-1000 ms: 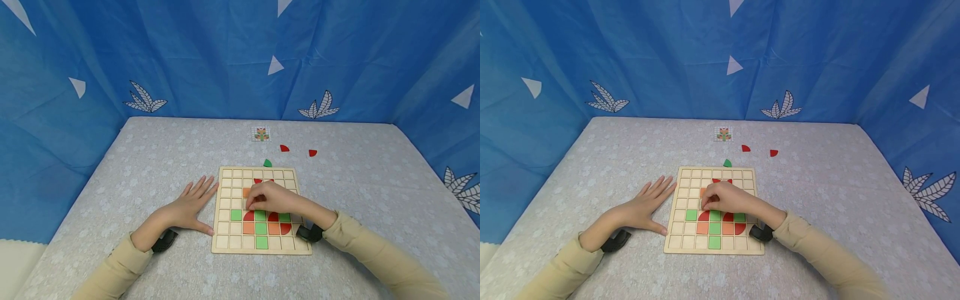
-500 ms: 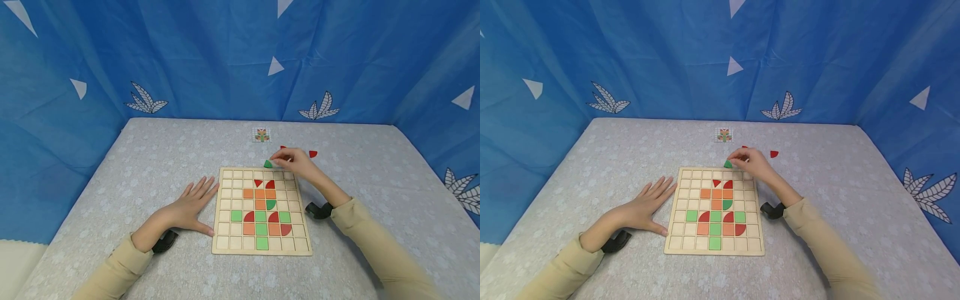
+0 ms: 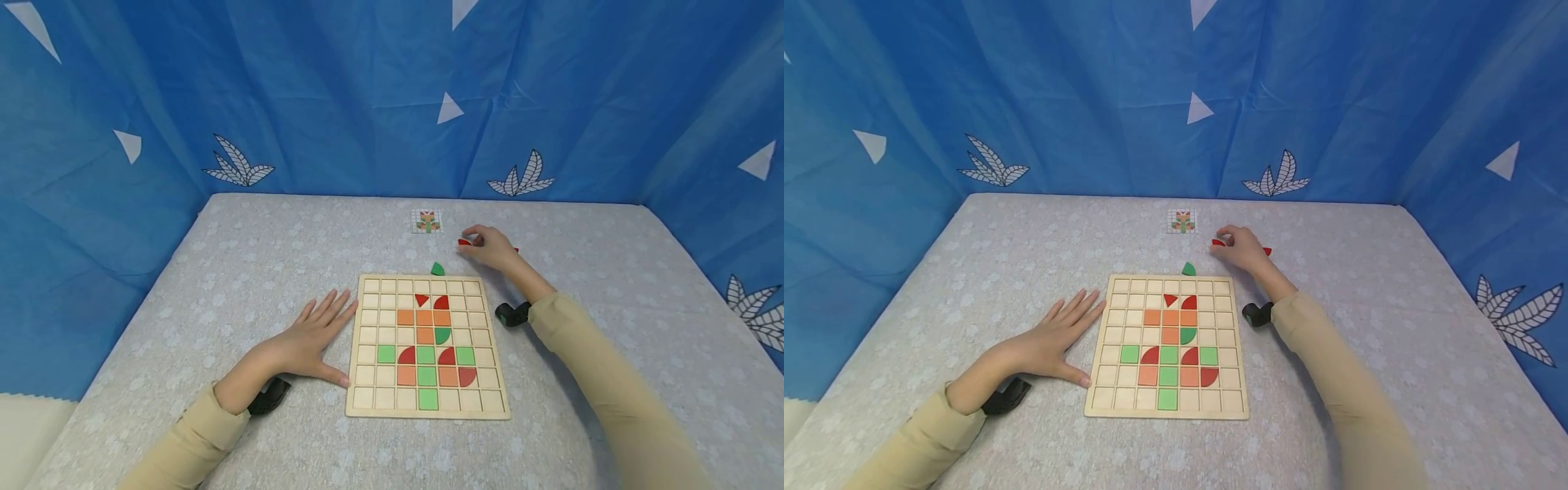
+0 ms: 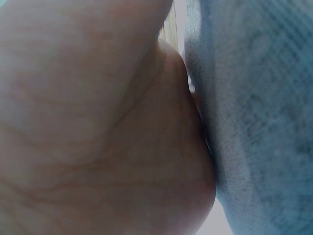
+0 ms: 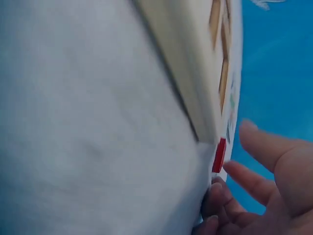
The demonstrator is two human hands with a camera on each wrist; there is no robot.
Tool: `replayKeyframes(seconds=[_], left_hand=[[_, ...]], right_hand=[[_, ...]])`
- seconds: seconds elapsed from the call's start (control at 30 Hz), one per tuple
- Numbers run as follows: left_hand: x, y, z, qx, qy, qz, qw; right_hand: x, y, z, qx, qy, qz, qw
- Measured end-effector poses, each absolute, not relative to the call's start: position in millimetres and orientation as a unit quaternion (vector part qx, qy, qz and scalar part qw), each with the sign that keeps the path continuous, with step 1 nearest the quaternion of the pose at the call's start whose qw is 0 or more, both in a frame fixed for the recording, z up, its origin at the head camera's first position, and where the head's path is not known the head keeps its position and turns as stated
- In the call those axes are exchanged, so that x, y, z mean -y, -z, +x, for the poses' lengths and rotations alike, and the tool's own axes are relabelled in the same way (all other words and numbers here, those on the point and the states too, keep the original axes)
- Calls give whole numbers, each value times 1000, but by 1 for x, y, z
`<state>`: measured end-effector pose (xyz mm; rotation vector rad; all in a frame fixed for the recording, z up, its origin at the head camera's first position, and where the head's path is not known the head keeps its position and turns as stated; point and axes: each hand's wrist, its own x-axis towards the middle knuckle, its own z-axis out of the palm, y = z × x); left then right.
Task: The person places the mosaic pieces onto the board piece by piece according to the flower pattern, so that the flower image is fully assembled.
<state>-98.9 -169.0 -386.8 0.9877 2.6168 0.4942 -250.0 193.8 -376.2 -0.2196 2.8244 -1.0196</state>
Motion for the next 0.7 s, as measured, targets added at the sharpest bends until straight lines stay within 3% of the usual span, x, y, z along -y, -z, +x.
replayKeyframes(seconds=[0.7], left_hand=[[170, 388, -100, -910, -170, 347, 150]], right_hand=[[-194, 386, -251, -929, 360, -80, 26]])
